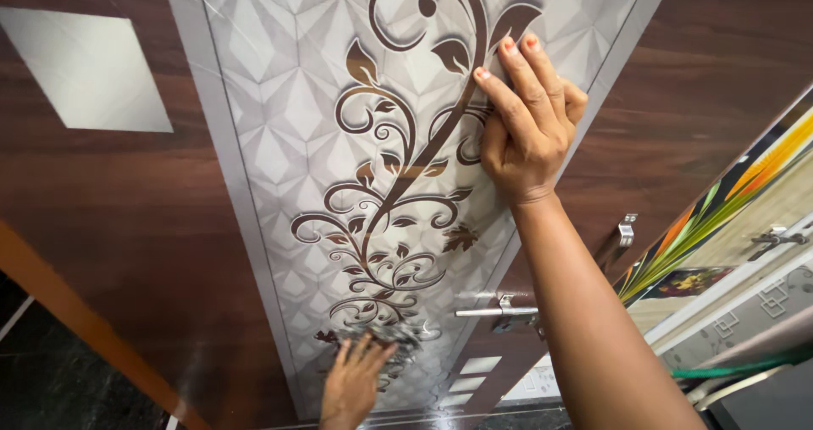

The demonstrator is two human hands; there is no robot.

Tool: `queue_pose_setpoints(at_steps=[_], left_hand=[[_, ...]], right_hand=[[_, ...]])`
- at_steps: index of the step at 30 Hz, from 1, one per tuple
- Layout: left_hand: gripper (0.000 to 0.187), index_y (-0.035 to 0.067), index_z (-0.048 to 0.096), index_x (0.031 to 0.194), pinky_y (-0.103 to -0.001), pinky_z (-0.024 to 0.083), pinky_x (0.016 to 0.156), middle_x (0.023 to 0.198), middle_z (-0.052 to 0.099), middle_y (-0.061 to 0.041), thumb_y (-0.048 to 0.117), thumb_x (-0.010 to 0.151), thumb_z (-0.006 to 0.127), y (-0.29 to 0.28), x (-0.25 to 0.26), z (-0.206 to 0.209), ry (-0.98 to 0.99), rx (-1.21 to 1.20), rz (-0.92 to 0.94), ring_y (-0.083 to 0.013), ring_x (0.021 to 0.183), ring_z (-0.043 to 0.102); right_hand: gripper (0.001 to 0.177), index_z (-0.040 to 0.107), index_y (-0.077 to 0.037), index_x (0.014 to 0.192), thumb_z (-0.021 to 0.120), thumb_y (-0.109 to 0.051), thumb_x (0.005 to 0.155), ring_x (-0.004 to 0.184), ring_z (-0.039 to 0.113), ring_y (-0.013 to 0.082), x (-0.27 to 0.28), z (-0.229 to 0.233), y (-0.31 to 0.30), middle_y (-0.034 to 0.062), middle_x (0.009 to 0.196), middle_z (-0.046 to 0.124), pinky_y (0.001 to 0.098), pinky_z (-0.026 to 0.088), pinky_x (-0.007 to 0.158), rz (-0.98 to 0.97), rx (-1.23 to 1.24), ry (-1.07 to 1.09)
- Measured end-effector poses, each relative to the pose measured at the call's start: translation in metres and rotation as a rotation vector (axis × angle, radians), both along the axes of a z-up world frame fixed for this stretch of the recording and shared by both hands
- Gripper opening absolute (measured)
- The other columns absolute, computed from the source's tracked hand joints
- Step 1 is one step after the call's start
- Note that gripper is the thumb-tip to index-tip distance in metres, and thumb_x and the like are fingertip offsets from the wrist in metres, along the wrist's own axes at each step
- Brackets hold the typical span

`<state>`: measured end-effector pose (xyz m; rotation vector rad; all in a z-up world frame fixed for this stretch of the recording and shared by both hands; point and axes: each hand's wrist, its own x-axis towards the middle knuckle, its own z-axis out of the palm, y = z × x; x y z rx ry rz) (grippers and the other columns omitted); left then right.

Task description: The person wipes down the surfaces of a decorated interior door with a cloth, cleaning the patterned panels and around the latch and handle hardware.

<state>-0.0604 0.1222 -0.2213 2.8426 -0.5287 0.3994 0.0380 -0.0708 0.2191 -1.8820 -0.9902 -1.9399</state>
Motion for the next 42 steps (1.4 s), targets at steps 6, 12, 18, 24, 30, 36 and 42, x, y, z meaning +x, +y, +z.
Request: queue_pose_setpoints(at_steps=[6,12,18,24,30,36,42], left_hand=[[0.053,0.036,0.047,0.147,-0.051,0.021,0.118,0.14,0.059,0.001,0.024,0.095,0.054,-0.002,0.002,0.071,-0.101,-0.162,0.21,-0.03,0.136,0.045],[0.052,0.037,0.047,0.147,-0.056,0.02,0.116,0.146,0.056,-0.001,0.029,0.096,0.054,-0.015,0.017,0.113,-0.309,-0.261,0.228,-0.0368,0.135,0.046],[0.054,0.04,0.044,0.149,-0.056,0.021,0.117,0.148,0.054,0.001,0.029,0.097,0.054,-0.014,0.016,0.118,-0.327,-0.215,0.238,-0.0379,0.136,0.047],[0.058,0.041,0.041,0.15,-0.056,0.022,0.117,0.151,0.051,0.002,0.028,0.095,0.057,-0.016,0.015,0.113,-0.366,-0.233,0.235,-0.0375,0.136,0.048],[0.059,0.041,0.039,0.15,-0.058,0.021,0.116,0.153,0.049,0.002,0.03,0.095,0.056,-0.013,0.016,0.116,-0.346,-0.197,0.229,-0.0376,0.135,0.047],[0.059,0.041,0.036,0.152,-0.057,0.019,0.116,0.15,0.049,0.001,0.032,0.096,0.053,-0.01,0.015,0.114,-0.196,-0.113,0.247,-0.0342,0.136,0.045],[0.058,0.042,0.035,0.151,-0.058,0.019,0.115,0.149,0.051,0.002,0.033,0.096,0.053,-0.006,0.014,0.094,-0.214,-0.091,0.263,-0.0335,0.136,0.045]], right_hand=[[0.043,0.078,-0.012,0.123,0.059,0.007,0.09,0.142,0.056,0.0242,-0.001,0.0,0.001,0.0094,0.142,0.067,0.0362,0.037,0.109,0.009,0.003,0.001],[0.043,0.078,-0.013,0.123,0.06,0.006,0.089,0.143,0.055,0.0239,-0.003,0.0,-0.001,0.0093,0.143,0.067,0.0359,0.036,0.109,0.022,-0.002,0.031],[0.04,0.074,-0.012,0.123,0.064,0.005,0.088,0.144,0.051,0.0357,-0.019,-0.046,-0.003,0.0134,0.151,0.057,0.0408,0.033,0.118,0.146,0.057,0.22],[0.04,0.076,-0.011,0.106,0.056,0.014,0.083,0.112,0.07,0.0266,-0.081,-0.208,-0.021,0.0082,0.11,0.076,0.0375,0.054,0.101,0.295,0.232,0.623],[0.058,0.055,-0.008,0.136,0.057,0.008,0.081,0.116,0.067,0.0231,-0.096,-0.338,-0.009,0.0105,0.133,0.06,0.0341,0.059,0.085,0.266,0.544,1.364],[0.077,0.035,-0.004,0.151,0.062,0.007,0.08,0.134,0.049,0.0334,-0.1,-0.364,0.011,0.02,0.146,0.042,0.0385,0.049,0.103,0.246,0.453,1.226],[0.092,0.027,-0.002,0.154,0.065,0.009,0.071,0.136,0.041,0.0413,-0.101,-0.378,0.021,0.0246,0.145,0.037,0.0439,0.036,0.113,0.104,0.394,1.18]])
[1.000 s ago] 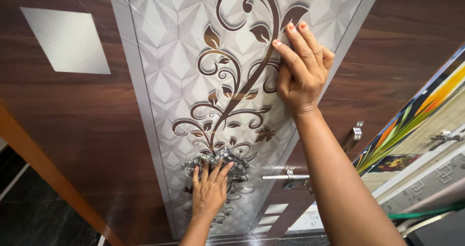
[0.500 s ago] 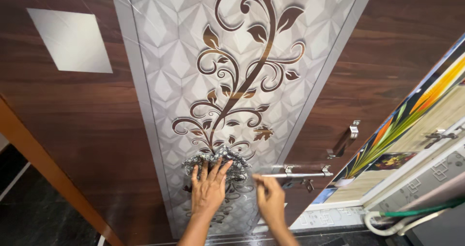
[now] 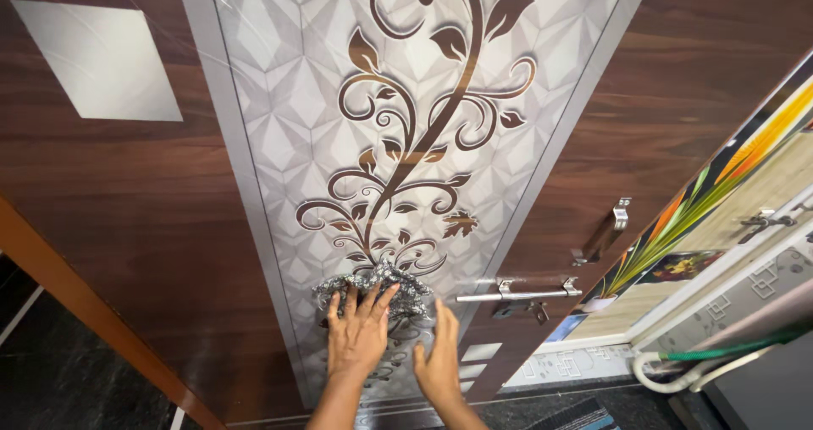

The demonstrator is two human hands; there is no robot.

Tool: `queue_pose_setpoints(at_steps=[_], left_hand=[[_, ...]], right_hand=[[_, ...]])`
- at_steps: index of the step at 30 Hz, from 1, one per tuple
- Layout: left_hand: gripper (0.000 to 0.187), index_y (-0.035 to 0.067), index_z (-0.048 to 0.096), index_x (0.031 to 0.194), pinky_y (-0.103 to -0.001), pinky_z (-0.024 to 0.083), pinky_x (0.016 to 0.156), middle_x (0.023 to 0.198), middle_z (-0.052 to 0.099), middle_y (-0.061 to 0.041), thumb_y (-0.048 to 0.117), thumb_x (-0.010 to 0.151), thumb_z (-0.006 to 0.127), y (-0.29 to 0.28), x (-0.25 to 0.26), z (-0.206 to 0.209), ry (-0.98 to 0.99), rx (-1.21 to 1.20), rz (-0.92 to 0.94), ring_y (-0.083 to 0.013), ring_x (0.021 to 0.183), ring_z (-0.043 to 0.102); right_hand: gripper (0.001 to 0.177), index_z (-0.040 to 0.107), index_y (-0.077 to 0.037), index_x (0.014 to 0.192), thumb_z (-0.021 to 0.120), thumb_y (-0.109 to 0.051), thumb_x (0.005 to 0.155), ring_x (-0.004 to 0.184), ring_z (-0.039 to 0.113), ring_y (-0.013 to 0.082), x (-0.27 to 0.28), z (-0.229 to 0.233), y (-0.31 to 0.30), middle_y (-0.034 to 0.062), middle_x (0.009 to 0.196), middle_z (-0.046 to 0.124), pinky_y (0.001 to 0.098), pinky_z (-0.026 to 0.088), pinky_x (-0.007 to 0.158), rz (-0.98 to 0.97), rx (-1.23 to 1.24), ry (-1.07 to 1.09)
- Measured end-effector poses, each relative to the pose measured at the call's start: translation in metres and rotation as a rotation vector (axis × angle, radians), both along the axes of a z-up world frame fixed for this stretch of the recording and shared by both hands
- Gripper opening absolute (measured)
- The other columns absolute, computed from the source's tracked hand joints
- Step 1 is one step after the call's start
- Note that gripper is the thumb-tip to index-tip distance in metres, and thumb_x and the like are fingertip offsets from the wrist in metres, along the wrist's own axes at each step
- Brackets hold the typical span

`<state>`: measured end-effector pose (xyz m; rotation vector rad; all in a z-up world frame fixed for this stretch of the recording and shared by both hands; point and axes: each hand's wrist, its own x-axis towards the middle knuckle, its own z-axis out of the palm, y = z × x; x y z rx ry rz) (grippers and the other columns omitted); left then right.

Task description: The person wipes down the surfaces of a decorated interior door with a cloth, cleaning the patterned panels and around the latch and handle hardware.

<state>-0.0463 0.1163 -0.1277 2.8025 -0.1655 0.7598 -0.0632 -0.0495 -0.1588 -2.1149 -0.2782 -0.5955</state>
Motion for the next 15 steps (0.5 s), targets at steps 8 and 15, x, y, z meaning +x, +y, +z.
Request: queue_pose_setpoints(at_steps=[8,15], left_hand=[[0.059,0.042,0.033,0.152,-0.058,0.019,0.115,0.148,0.051,0.002,0.034,0.097,0.051,0.002,0.002,-0.003,0.012,0.026,-0.002,-0.0345,0.135,0.046],[0.058,0.04,0.034,0.152,-0.058,0.02,0.115,0.149,0.051,0.002,0.032,0.097,0.051,0.001,0.0,-0.003,-0.027,0.004,-0.012,-0.0342,0.135,0.047]], right_hand=[[0.09,0.024,-0.004,0.156,0.061,0.008,0.075,0.134,0.046,0.0367,0.007,-0.003,0.017,0.0225,0.148,0.035,0.04,0.044,0.107,-0.053,0.179,0.041],[0.088,0.027,-0.004,0.156,0.06,0.008,0.075,0.133,0.049,0.0349,0.006,-0.005,0.018,0.0201,0.143,0.042,0.0404,0.047,0.104,-0.041,0.141,-0.034]])
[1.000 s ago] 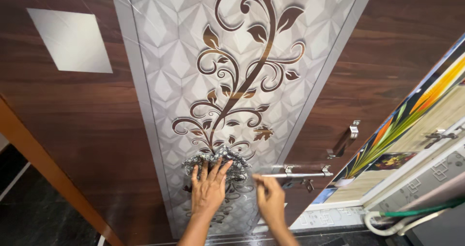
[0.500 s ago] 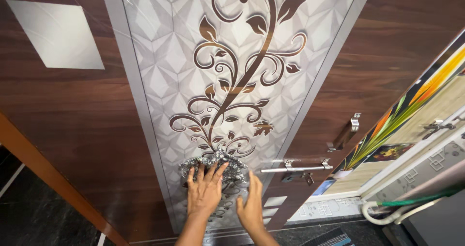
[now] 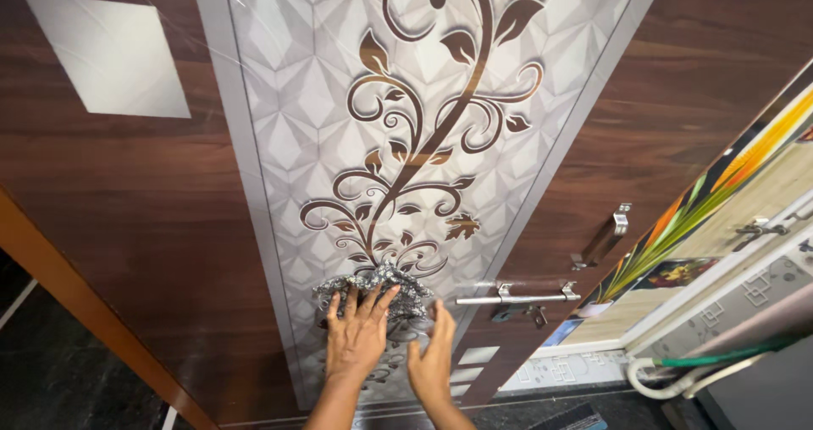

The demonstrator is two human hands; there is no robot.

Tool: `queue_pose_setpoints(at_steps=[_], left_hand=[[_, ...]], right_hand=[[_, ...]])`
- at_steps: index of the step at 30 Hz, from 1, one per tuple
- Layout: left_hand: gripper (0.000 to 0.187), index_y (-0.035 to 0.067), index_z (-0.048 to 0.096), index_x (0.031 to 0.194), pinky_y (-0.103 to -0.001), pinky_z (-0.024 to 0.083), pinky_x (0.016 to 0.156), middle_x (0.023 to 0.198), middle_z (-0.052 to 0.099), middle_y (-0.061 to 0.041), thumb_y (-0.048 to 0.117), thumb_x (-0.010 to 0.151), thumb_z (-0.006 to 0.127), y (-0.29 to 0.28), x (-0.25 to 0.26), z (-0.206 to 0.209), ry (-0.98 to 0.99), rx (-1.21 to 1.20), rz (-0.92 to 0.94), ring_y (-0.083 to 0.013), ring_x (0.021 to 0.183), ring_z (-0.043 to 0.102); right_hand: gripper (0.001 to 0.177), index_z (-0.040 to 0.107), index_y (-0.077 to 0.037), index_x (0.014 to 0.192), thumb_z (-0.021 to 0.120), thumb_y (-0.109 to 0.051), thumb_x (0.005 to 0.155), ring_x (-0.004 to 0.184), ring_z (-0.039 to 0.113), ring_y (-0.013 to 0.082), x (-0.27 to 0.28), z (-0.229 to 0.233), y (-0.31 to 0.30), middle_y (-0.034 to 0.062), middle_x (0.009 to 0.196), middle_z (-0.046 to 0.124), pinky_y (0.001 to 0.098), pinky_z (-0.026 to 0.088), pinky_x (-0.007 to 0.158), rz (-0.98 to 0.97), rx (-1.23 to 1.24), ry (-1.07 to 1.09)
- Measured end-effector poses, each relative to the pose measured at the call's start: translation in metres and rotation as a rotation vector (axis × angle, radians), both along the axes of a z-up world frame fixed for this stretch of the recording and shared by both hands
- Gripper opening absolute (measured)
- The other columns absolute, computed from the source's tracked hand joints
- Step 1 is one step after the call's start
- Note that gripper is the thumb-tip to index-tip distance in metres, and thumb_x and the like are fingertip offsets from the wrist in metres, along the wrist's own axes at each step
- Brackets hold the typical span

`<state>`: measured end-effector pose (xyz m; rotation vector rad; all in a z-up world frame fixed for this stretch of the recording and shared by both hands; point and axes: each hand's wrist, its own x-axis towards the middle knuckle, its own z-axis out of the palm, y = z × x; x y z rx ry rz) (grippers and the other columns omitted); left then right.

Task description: The person wipes down the surfaces of a decorated interior door with a cloth, cleaning the patterned panels and around the latch and handle hardware.

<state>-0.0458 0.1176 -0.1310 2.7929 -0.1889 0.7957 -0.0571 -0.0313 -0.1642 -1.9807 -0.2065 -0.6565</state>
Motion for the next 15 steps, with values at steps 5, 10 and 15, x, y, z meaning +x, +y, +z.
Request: queue_pose_setpoints(at_steps=[5,10,15], left_hand=[[0.058,0.041,0.034,0.152,-0.058,0.02,0.114,0.149,0.051,0.001,0.031,0.097,0.052,-0.0005,0.0016,0.0001,0.021,-0.007,-0.012,-0.0349,0.134,0.047],[0.058,0.04,0.034,0.152,-0.058,0.02,0.115,0.151,0.049,0.002,0.031,0.097,0.052,0.0002,-0.0006,0.0008,-0.009,-0.012,-0.017,-0.0352,0.134,0.047],[0.06,0.041,0.034,0.152,-0.058,0.019,0.114,0.151,0.049,0.002,0.031,0.096,0.053,-0.002,-0.0001,-0.0003,-0.006,-0.002,0.005,-0.0348,0.136,0.046]], right_hand=[[0.084,0.031,-0.003,0.153,0.061,0.009,0.075,0.133,0.047,0.0356,-0.0038,-0.0007,-0.0013,0.0215,0.146,0.039,0.041,0.047,0.106,0.06,0.008,0.063],[0.084,0.028,-0.002,0.154,0.059,0.008,0.077,0.134,0.047,0.0355,-0.0015,0.0009,-0.0055,0.0216,0.147,0.038,0.0401,0.047,0.105,0.026,0.031,0.074],[0.084,0.033,-0.003,0.152,0.059,0.01,0.073,0.136,0.046,0.0369,-0.0062,0.0029,-0.0077,0.0215,0.148,0.039,0.0399,0.047,0.107,0.116,-0.027,0.119]])
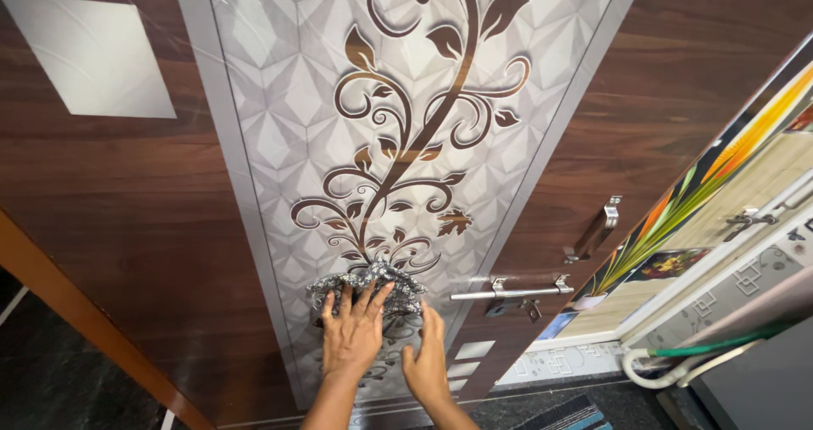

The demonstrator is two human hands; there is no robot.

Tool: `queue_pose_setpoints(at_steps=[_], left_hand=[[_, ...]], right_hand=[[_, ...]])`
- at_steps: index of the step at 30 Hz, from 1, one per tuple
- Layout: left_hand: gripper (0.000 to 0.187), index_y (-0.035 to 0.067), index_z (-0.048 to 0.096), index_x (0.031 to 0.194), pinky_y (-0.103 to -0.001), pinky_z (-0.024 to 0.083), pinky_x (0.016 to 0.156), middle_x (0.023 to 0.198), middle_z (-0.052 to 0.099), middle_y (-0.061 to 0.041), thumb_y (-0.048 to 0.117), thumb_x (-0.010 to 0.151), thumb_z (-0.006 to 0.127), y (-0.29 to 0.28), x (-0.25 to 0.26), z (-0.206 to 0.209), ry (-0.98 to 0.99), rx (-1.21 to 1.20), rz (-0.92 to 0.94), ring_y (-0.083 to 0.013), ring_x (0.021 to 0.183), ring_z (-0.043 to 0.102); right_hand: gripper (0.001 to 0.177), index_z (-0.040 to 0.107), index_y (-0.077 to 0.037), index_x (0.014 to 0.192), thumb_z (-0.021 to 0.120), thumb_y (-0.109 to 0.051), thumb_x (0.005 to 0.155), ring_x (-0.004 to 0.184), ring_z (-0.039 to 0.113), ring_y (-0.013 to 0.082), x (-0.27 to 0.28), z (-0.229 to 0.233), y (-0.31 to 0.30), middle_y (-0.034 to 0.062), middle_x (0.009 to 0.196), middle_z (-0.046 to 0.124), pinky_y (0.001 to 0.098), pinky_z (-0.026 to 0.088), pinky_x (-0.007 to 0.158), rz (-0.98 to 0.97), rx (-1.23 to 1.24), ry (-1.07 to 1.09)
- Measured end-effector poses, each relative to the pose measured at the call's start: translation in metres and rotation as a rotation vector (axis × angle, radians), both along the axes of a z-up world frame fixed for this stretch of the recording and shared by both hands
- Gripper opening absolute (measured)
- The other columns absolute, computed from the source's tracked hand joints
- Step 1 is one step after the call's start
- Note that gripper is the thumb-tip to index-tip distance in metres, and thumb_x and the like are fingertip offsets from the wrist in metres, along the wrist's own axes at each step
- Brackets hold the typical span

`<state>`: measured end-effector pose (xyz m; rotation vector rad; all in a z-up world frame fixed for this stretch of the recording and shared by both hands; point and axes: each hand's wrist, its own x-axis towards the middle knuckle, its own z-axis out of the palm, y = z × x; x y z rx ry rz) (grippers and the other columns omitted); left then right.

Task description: The person wipes down the surfaces of a decorated interior door with a cloth, cleaning the patterned panels and around the latch and handle hardware.

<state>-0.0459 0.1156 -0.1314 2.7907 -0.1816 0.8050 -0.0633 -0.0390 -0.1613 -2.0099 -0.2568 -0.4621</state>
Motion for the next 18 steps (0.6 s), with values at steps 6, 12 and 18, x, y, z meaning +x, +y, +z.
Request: queue_pose_setpoints(at_steps=[6,12,18], left_hand=[[0.061,0.042,0.032,0.152,-0.059,0.019,0.116,0.153,0.047,0.003,0.031,0.096,0.053,0.001,0.001,-0.007,-0.028,0.0,-0.001,-0.0347,0.137,0.045],[0.062,0.042,0.03,0.153,-0.059,0.017,0.116,0.154,0.045,0.003,0.031,0.096,0.053,0.001,0.002,-0.009,-0.018,0.0,-0.002,-0.0354,0.137,0.044],[0.062,0.042,0.029,0.153,-0.058,0.016,0.118,0.156,0.04,0.003,0.031,0.097,0.052,0.0,0.003,-0.013,-0.012,-0.001,-0.007,-0.036,0.14,0.041]], right_hand=[[0.084,0.031,-0.003,0.153,0.057,0.011,0.074,0.134,0.047,0.036,-0.001,0.01,0.0,0.0217,0.148,0.038,0.0405,0.044,0.108,-0.027,-0.011,0.004],[0.084,0.027,-0.001,0.152,0.059,0.009,0.076,0.135,0.043,0.0362,0.0,0.006,0.001,0.0216,0.147,0.035,0.0406,0.044,0.107,-0.042,0.041,-0.003],[0.062,0.044,-0.004,0.142,0.06,0.002,0.083,0.125,0.055,0.0269,0.0,0.01,0.0,0.0149,0.138,0.047,0.0357,0.052,0.096,-0.033,0.133,0.071]])
